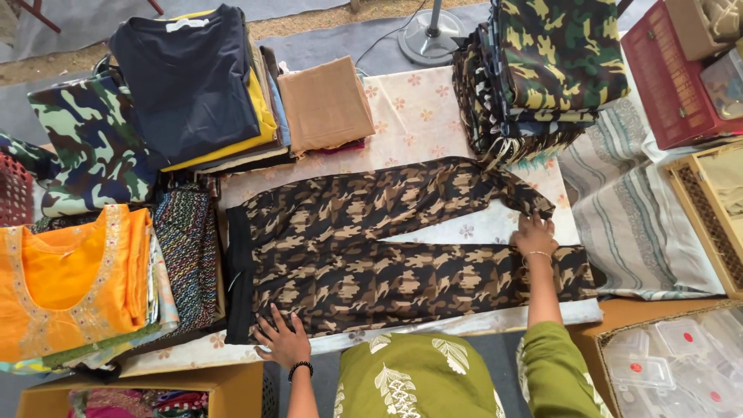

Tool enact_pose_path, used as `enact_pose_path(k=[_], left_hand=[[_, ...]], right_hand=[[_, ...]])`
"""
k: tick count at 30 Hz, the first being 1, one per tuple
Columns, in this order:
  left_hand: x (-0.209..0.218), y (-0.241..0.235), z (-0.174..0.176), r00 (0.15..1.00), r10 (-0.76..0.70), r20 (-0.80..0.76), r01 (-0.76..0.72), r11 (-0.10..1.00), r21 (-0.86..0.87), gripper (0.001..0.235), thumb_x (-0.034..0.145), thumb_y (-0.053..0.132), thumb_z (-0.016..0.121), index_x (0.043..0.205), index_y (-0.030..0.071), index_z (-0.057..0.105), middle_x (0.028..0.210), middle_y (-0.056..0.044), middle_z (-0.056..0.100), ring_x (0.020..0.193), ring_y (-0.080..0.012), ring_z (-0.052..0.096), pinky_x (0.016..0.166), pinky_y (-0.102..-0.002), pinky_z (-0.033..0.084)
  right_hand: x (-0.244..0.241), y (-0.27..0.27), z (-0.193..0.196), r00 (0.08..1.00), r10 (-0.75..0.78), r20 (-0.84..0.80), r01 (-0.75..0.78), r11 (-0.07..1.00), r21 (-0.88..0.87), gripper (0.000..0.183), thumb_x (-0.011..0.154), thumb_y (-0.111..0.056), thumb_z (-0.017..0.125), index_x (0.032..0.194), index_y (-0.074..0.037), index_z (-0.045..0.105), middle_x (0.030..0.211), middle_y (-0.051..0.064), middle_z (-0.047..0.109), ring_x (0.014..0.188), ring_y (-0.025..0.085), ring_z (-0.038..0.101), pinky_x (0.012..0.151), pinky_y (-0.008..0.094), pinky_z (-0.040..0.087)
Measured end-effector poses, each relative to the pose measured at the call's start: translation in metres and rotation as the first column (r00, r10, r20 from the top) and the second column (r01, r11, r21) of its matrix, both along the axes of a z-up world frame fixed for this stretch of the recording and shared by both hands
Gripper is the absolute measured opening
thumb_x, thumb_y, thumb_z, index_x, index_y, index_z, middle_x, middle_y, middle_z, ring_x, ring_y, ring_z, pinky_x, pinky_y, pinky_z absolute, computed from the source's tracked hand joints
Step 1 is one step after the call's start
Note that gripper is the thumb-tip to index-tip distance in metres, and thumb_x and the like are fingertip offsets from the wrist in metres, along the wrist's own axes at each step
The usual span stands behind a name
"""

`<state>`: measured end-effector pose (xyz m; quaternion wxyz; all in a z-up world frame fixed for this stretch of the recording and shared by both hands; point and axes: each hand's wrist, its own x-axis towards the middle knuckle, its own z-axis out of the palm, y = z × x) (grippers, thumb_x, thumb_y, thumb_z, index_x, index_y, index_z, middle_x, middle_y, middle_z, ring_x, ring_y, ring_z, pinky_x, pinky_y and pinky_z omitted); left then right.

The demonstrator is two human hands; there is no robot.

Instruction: The recorder is folding various items of clothing, including shirts and pants, and organizing them on a table.

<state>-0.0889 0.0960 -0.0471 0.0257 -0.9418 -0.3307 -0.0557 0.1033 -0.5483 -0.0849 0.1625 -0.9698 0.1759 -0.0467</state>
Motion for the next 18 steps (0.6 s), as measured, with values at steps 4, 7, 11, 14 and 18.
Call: enact_pose_path(k=[4,7,11,14,18], left_hand=[[0.003,0.0,0.002,1.0,0.01,0.025,-0.01,1.0,-0.003,0.063,0.103,0.057,0.041,0.163,0.041,0.03,0.171,-0.006,0.026,0.155,-0.0352,0.022,0.119,-0.066,0.02],[0.002,-0.004,0.011,0.999,0.019,0.043,-0.018,1.0,-0.025,0.063,0.103,0.057,0.041,0.162,0.042,0.029,0.171,-0.004,0.026,0.155,-0.0346,0.023,0.119,-0.066,0.02],[0.002,-0.003,0.007,0.999,0.019,0.046,-0.018,0.999,-0.036,0.062,0.103,0.057,0.04,0.162,0.041,0.029,0.17,-0.004,0.026,0.155,-0.0351,0.023,0.119,-0.066,0.02],[0.0,-0.003,0.004,0.999,0.005,0.038,-0.004,1.0,-0.024,0.062,0.104,0.056,0.039,0.163,0.04,0.029,0.17,-0.005,0.026,0.155,-0.0363,0.023,0.118,-0.067,0.019],[0.003,-0.003,0.006,0.999,0.006,0.048,-0.005,1.0,-0.021,0.061,0.105,0.056,0.038,0.162,0.04,0.03,0.17,-0.005,0.026,0.155,-0.036,0.022,0.118,-0.067,0.019]], right_hand=[[0.025,-0.018,-0.04,0.985,-0.055,-0.166,0.029,0.988,-0.154,0.049,0.081,-0.031,0.064,0.129,-0.022,0.073,0.149,0.003,0.058,0.148,0.033,0.029,0.096,0.061,0.038],[0.02,-0.009,-0.014,0.997,-0.073,-0.032,0.068,0.99,-0.125,0.039,0.083,-0.029,0.07,0.119,-0.019,0.077,0.13,0.005,0.071,0.145,0.03,0.045,0.1,0.053,0.039],[0.013,0.005,0.055,0.968,-0.065,0.244,0.074,0.997,-0.03,0.032,0.08,-0.027,0.079,0.11,-0.017,0.078,0.116,0.01,0.074,0.122,0.03,0.062,0.101,0.044,0.045],[0.01,0.014,0.1,0.948,-0.078,0.307,0.104,0.992,-0.067,0.022,0.081,-0.023,0.085,0.101,-0.015,0.079,0.102,0.013,0.074,0.1,0.031,0.07,0.096,0.041,0.05],[0.02,0.013,0.116,0.873,-0.165,0.458,0.099,0.981,0.165,0.02,0.09,-0.018,0.08,0.106,-0.008,0.074,0.097,0.014,0.074,0.091,0.032,0.071,0.085,0.044,0.053]])
